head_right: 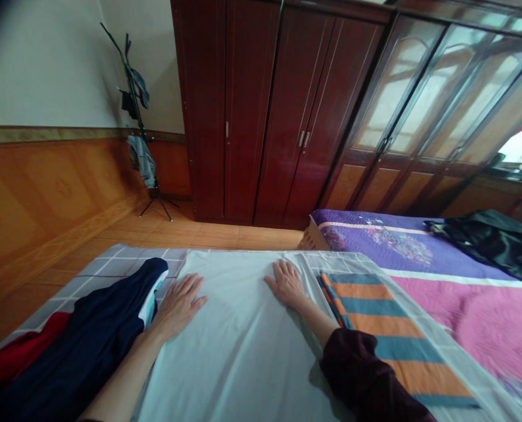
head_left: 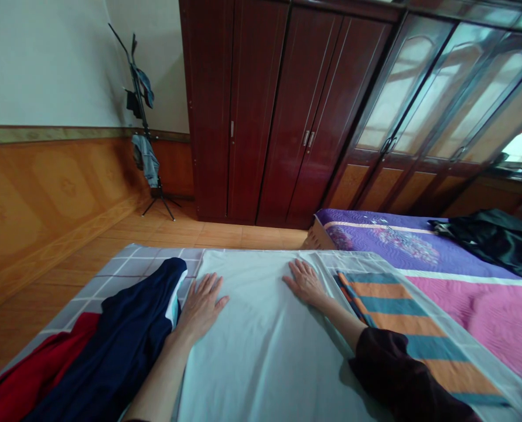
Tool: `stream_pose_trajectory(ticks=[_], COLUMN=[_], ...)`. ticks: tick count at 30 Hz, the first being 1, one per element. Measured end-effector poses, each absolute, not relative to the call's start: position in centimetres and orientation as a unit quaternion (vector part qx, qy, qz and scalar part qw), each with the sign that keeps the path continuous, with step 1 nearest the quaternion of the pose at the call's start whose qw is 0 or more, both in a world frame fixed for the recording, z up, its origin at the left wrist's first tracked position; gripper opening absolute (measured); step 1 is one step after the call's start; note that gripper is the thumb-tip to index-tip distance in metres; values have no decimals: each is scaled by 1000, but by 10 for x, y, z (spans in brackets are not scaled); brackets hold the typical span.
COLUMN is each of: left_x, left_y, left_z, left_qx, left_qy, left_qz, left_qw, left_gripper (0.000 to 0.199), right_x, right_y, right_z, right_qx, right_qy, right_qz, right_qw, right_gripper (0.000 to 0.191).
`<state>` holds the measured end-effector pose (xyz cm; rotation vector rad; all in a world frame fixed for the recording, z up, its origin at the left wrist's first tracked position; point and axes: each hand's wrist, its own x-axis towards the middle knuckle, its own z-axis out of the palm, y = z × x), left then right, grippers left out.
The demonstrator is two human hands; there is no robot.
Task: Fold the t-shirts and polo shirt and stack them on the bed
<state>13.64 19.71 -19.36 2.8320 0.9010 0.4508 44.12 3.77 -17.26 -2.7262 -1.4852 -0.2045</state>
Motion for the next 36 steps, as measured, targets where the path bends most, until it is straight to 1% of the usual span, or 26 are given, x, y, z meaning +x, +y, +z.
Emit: stream_pose_trajectory(ticks=[3,6,9,11,13,16,18,20,21,24,25,28,30,34,36], left_x=[136,136,136,136,136,135,134,133,132,133,134,140,143,144,142], left_y=[198,198,198,198,198,198,198,197,196,187,182,166,157,135,115], left_z=[-194,-193,-191,-189,-188,-185,-184,-181,-179,-173,-171,-168,-167,-157,-151], left_qx=[940,940,941,940,939,938,939,939,939,942,946,961,968,968,977], left_qy=[301,304,304,305,308,316,317,318,318,314,307,263,242,246,208], left_qz=[148,140,132,130,127,118,110,104,101,92,86,55,29,-10,-22], left_qw=[65,66,73,78,81,81,80,78,76,69,66,64,62,47,40], left_gripper=[47,48,49,49,49,48,48,49,49,52,54,56,57,63,66], right_x=[477,489,468,450,434,411,393,374,366,346,340,322,316,318,320], right_y=[23,13,6,0,-8,-23,-36,-50,-58,-80,-88,-116,-139,-189,-215], right_z=[-159,-151,-156,-161,-164,-165,-166,-164,-162,-153,-151,-146,-146,-140,-137], right_qx=[-909,-918,-885,-863,-865,-877,-838,-793,-793,-844,-841,-755,-723,-784,-769], right_qy=[-412,-390,-460,-502,-498,-475,-543,-609,-609,-534,-539,-655,-689,-616,-633], right_qz=[-67,-78,-74,-62,-63,-71,-49,-22,-19,-38,-39,7,29,-48,-60], right_qw=[9,7,3,-1,1,6,10,13,13,14,20,45,47,60,65], right_gripper=[56,60,63,61,60,64,65,62,61,63,64,64,62,57,57])
